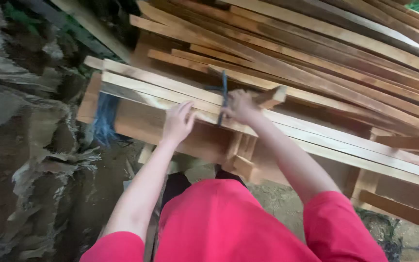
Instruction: Bundling wooden slats together using black rubber straps and arranging them on a workbench.
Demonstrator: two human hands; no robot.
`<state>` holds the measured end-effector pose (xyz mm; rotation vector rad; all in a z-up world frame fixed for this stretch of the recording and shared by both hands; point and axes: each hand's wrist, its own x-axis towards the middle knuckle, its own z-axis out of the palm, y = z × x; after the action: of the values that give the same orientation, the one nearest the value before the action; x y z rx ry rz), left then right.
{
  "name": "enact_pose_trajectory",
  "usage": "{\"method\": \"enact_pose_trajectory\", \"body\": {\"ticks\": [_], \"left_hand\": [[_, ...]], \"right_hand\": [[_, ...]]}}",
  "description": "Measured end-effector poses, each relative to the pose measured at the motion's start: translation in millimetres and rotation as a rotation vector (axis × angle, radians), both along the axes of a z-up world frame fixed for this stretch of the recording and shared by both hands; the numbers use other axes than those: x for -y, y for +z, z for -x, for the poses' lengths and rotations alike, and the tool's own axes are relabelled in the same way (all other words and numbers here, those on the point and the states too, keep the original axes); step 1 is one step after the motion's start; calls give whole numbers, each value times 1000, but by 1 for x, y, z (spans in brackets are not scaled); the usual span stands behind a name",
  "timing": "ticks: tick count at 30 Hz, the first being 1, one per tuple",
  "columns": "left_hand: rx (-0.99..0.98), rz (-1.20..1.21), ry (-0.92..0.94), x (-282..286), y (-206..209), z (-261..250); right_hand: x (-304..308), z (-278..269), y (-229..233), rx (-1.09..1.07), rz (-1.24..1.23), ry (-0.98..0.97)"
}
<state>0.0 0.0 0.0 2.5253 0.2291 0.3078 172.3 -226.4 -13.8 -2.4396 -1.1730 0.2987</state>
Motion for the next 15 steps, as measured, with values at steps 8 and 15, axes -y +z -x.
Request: {"method": "enact_pose_trajectory", "body": {"ticks": [8,15], "left_hand": [[-64,-159,387,-177,-62,133],[-277,-76,442,-267,-61,183]], "right_hand": [[-144,32,81,-212,-58,-7],[-284,164,38,-589,-77,15]]}}
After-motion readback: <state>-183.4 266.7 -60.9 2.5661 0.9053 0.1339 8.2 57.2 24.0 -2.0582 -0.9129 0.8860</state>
